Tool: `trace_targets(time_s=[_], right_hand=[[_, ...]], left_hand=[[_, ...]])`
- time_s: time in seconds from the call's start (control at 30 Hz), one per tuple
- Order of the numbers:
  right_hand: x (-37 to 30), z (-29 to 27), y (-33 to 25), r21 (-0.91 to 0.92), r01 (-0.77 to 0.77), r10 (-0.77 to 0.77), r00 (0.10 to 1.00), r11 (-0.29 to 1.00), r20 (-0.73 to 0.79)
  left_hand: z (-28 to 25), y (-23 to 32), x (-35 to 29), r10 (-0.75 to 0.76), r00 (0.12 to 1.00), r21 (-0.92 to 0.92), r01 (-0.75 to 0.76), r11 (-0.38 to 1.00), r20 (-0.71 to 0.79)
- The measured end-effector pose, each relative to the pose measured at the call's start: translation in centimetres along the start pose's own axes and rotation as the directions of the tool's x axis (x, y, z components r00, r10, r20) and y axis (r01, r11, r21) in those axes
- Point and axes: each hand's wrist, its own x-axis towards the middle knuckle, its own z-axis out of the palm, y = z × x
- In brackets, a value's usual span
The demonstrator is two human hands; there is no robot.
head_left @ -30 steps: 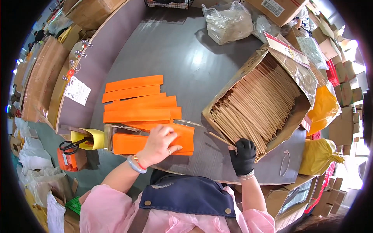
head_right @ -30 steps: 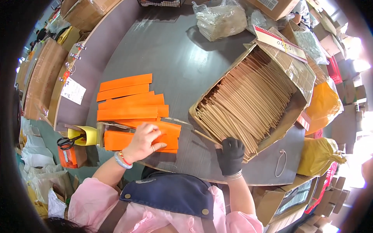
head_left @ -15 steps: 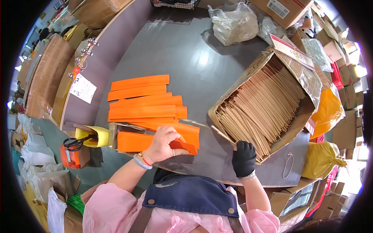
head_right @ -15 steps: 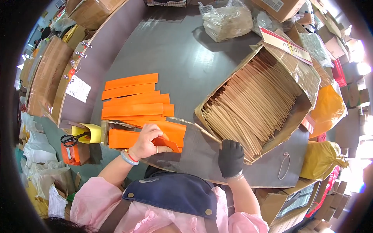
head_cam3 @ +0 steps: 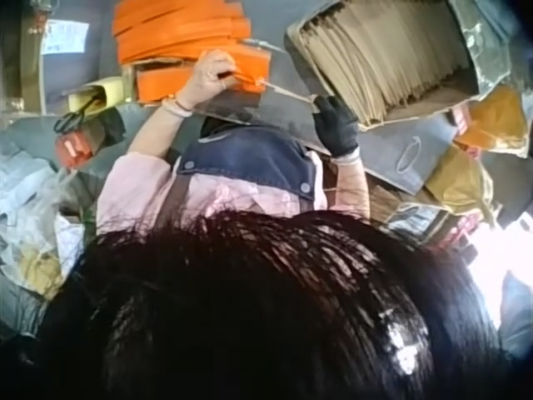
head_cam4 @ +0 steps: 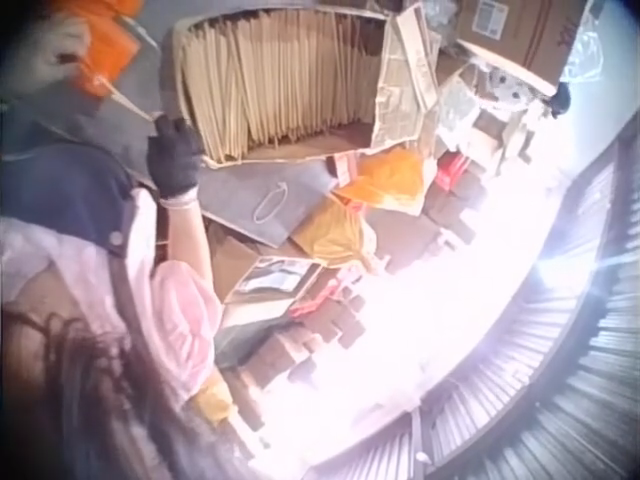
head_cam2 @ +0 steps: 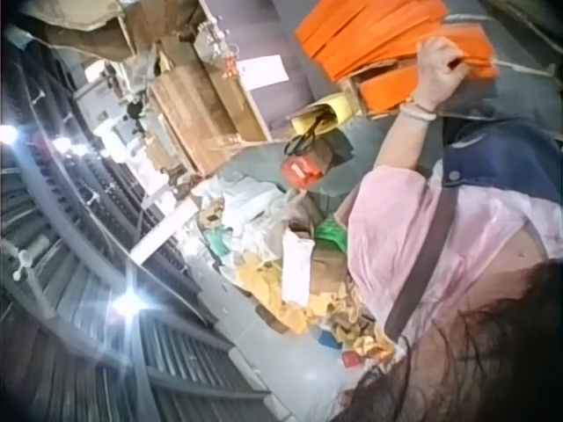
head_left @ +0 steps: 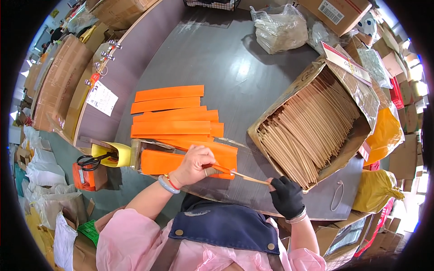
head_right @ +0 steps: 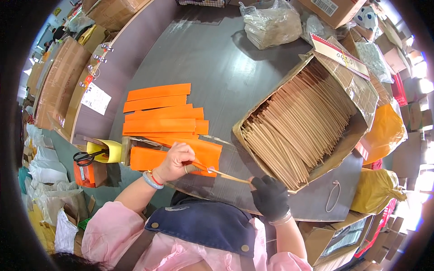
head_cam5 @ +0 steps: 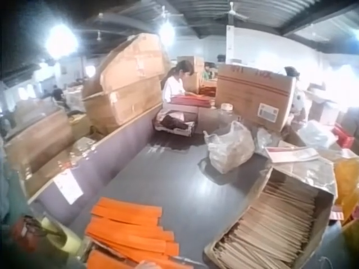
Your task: Inserting wooden sticks into orange paper sleeves and bundling them.
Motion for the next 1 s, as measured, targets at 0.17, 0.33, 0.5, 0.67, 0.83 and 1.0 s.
trace_targets(time_s=[0.17,0.33,0.5,0.67,0.83,1.0], right_hand=[[1.9,1.4,-1.7,-0.034,0.11,-0.106,0.99,0.993,0.097],[1.9,0.8,-0.3,0.115,-0.018,0.042,0.977,0.993,-0.211],[2.6,3.3,-0.8,0.384,0.057,0.079,0.941,0.922,-0.329],[1.7,3.7,6.9,-0.287,-0.192,0.062,0.911,0.939,-0.408],[2.5,4.0,6.2,-0.371,-0.207,0.064,0.93,0.905,-0.362],[3.0,4.0,5.8,-0.505,-0.305,0.166,0.939,0.807,-0.303]], left_hand=[[0.9,4.7,2.0,0.253,0.96,0.25,-0.275,0.929,0.118],[-1.3,4.6,2.2,0.162,0.984,0.423,-0.179,0.888,0.075],[-1.2,4.8,3.4,0.253,0.961,0.458,-0.275,0.846,0.109],[0.3,2.0,1.1,-0.044,0.998,0.265,0.029,0.964,0.054],[1.6,0.7,0.4,-0.004,0.994,0.177,0.024,0.984,-0.111],[0.9,1.3,0.7,0.004,0.996,0.108,0.006,0.994,-0.094]])
